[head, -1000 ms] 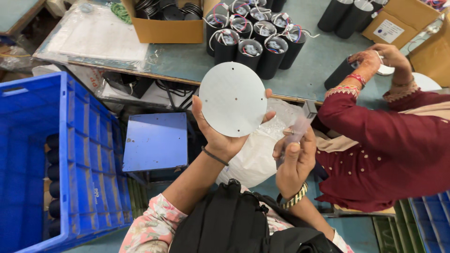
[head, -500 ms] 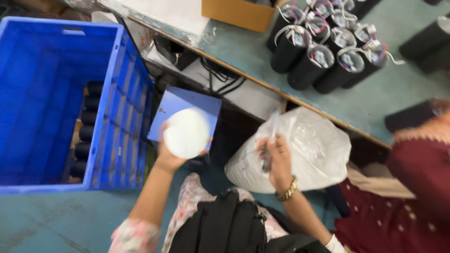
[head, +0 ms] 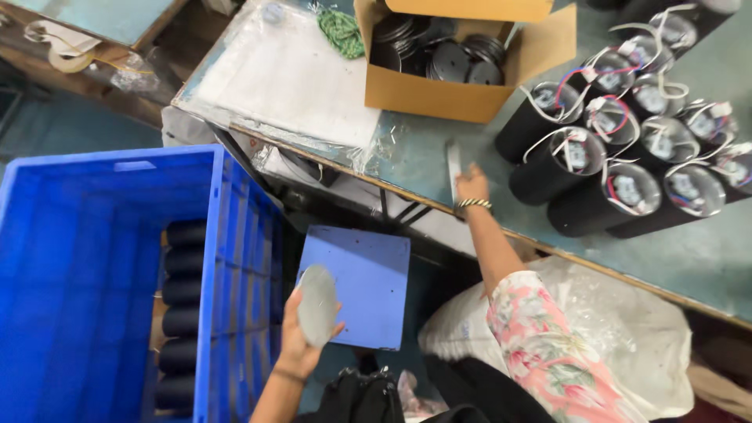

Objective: The person scoops white paste from a container with a metal spatula and spreads it onto the inside of white plastic lamp housings and circular LED boards. The person repeats this process on several items, placing finished pieces on the table or into a blue bin.

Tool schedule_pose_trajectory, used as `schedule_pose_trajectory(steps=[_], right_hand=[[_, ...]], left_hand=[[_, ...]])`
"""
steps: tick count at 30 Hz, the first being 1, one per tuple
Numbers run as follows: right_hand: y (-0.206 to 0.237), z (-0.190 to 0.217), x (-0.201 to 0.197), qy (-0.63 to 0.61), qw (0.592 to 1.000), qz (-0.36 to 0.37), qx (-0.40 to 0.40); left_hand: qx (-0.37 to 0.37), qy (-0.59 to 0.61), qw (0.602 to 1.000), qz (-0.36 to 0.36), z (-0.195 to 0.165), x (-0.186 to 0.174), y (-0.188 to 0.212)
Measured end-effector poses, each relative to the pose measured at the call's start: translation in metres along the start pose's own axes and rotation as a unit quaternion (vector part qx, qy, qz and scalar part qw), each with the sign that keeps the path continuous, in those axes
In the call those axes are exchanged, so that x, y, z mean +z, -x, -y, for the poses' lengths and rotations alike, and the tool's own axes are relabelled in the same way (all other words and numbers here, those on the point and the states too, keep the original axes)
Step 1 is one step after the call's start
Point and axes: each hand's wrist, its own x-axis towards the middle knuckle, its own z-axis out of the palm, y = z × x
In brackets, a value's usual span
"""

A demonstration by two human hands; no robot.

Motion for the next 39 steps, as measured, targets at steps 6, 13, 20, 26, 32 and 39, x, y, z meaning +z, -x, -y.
schedule_pose_trajectory(steps=[6,13,20,26,32,39], right_hand=[[0.084,-0.019,-0.047,-0.339,0.913,0.210,0.081],[0.255,-0.060,-0.222,-0.498,0.857,0.104,0.076],[0.432,-0.119,-0.379,-0.521,0.833,-0.185,-0.015],[0.574,-0.172,-0.457,-0.503,0.813,-0.287,-0.065],[0.675,-0.216,-0.525,-0.482,0.768,-0.421,-0.014],[0.690,-0.303,-0.602,-0.467,0.746,-0.474,0.029]], left_hand=[[0.067,-0.141,0.953,0.259,-0.015,0.126,-0.047],[0.535,-0.513,0.493,0.456,0.058,0.277,0.057],[0.433,-0.347,0.518,0.651,0.164,0.325,0.176],[0.279,-0.361,0.468,0.757,0.273,0.310,0.282],[0.405,-0.243,0.355,0.807,0.387,0.326,0.369],[0.458,-0.238,0.287,0.807,0.501,0.349,0.392]])
